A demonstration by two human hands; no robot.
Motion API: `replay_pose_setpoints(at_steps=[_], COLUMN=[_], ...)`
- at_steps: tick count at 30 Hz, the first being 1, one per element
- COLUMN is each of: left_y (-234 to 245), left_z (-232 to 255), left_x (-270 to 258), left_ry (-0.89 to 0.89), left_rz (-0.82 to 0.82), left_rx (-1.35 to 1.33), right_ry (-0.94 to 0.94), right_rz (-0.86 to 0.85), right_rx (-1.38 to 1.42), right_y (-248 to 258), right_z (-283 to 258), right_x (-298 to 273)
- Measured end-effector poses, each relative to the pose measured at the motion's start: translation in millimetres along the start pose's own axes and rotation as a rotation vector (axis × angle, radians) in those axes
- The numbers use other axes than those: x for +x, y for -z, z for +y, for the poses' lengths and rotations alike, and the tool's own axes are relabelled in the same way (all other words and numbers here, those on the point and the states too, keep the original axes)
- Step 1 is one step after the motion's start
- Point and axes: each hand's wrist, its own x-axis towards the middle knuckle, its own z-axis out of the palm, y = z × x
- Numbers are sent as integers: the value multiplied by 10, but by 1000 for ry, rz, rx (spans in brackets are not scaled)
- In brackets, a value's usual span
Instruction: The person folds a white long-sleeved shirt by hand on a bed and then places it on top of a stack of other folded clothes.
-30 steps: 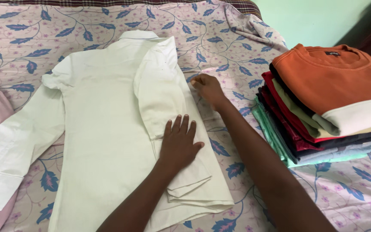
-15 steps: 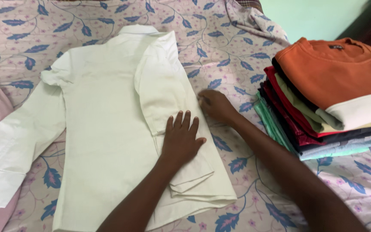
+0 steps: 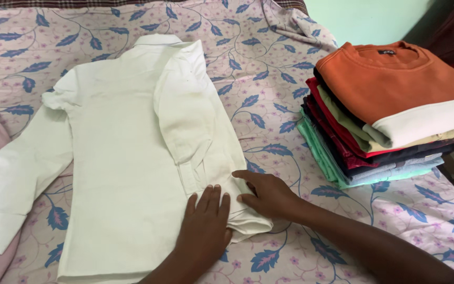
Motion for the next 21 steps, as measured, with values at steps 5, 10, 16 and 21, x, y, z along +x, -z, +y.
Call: replay_pose_setpoints(at_steps=[5,10,16,21], left_y=[60,274,68,-6], left_z=[23,153,192,174], left_x=[44,8,-12,-28], left_ry=[-22,14,0,-69], left_rz=[-6,-133,58,114], left_rx=[-50,-224,-118,-10], right_ry=[-135,-147,8,-153], right_rz=[-97,-332,-391,-424], right_rx=[-13,413,466,31], right_y=[151,153,134,360], right_z=[-8,143,195,-127], right_x=[-79,-81,-24,-213])
